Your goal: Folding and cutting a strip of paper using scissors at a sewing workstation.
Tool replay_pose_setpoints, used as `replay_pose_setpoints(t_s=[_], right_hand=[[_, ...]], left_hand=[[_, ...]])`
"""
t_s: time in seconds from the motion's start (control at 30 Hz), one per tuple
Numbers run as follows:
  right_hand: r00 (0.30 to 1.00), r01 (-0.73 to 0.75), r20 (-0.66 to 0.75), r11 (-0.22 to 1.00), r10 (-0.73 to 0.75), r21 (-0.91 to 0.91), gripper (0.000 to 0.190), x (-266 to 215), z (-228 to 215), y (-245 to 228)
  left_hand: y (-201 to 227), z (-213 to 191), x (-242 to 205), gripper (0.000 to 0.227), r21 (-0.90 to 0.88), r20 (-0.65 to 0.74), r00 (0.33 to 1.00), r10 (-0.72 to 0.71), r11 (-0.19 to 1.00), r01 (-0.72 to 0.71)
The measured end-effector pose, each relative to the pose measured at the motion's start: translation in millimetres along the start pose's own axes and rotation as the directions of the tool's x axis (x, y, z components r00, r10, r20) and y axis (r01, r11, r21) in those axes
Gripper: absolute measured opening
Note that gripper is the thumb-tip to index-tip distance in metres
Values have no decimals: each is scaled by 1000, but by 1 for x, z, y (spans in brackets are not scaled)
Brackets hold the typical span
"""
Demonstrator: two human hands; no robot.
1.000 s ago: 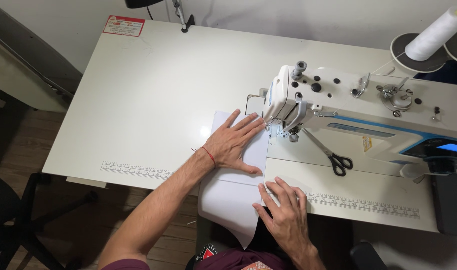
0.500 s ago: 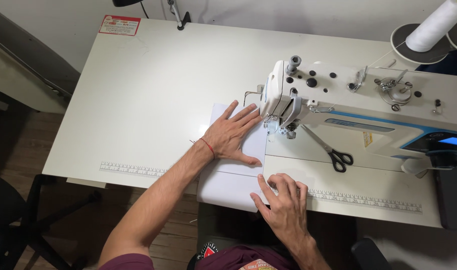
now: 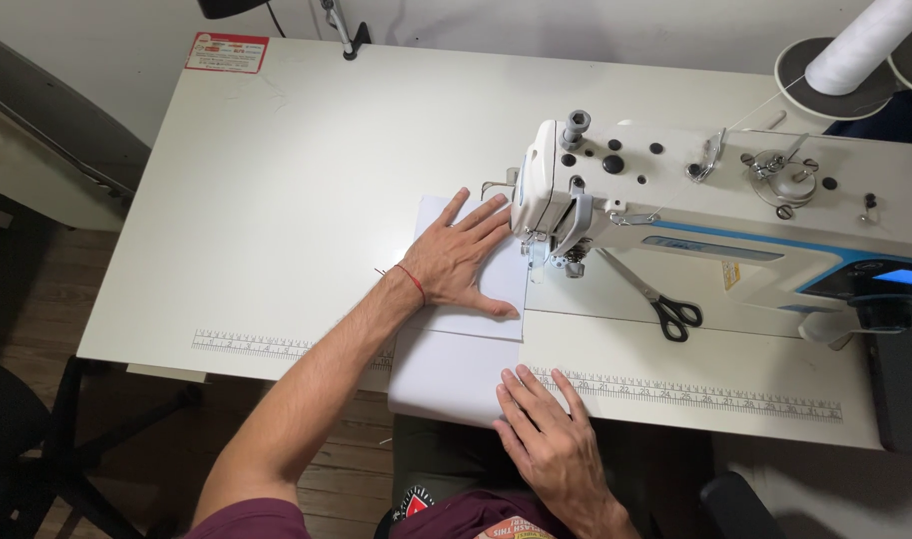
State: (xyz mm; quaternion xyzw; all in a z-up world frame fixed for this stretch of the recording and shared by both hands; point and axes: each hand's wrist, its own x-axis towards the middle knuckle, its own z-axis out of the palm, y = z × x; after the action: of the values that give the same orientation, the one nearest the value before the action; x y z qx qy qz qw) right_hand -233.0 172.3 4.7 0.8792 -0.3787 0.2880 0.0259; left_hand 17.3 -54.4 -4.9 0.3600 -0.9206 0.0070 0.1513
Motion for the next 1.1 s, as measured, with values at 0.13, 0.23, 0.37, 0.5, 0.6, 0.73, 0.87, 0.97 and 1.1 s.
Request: replay_pose_setpoints(t_s=[0.13, 0.23, 0.37, 0.5, 0.6, 0.73, 0.87, 0.97, 1.1], right_hand=[[1000, -21, -2, 999, 21, 38, 31, 8, -1, 2], [997, -79, 24, 993, 77, 87, 35, 15, 5, 13], [991, -112, 69, 993, 113, -25, 70, 40, 11, 29], [988, -51, 142, 993, 66, -108, 80, 42, 22, 32], [987, -50, 146, 991, 68, -126, 80, 41, 25, 33], [987, -36, 151, 989, 57, -140, 81, 45, 26, 36], [986, -55, 148, 987, 77, -151, 81, 48, 28, 40], [986, -54, 150, 987, 77, -154, 80, 48, 29, 38], [984, -80, 144, 983, 104, -165, 79, 53, 34, 38]], left_hand=[[-4, 0, 2, 138, -1, -14, 1000, 14, 1000, -14], [-8, 0, 5, 139, -3, 12, 1000, 6, 1000, -5], [-12, 4, 8, 138, 12, -18, 1000, 14, 1000, -14], [-16, 2, 13, 138, 9, -4, 1000, 6, 1000, -6], [-20, 3, 18, 146, 34, 88, 996, -17, 999, 14], [-16, 4, 16, 137, 112, 102, 995, 24, 993, -35], [-6, 11, 4, 102, 56, 37, 997, 68, 996, -70], [-7, 10, 0, 107, -18, 11, 998, 67, 998, -67], [-17, 3, 8, 113, -43, 49, 994, 100, 994, -98]])
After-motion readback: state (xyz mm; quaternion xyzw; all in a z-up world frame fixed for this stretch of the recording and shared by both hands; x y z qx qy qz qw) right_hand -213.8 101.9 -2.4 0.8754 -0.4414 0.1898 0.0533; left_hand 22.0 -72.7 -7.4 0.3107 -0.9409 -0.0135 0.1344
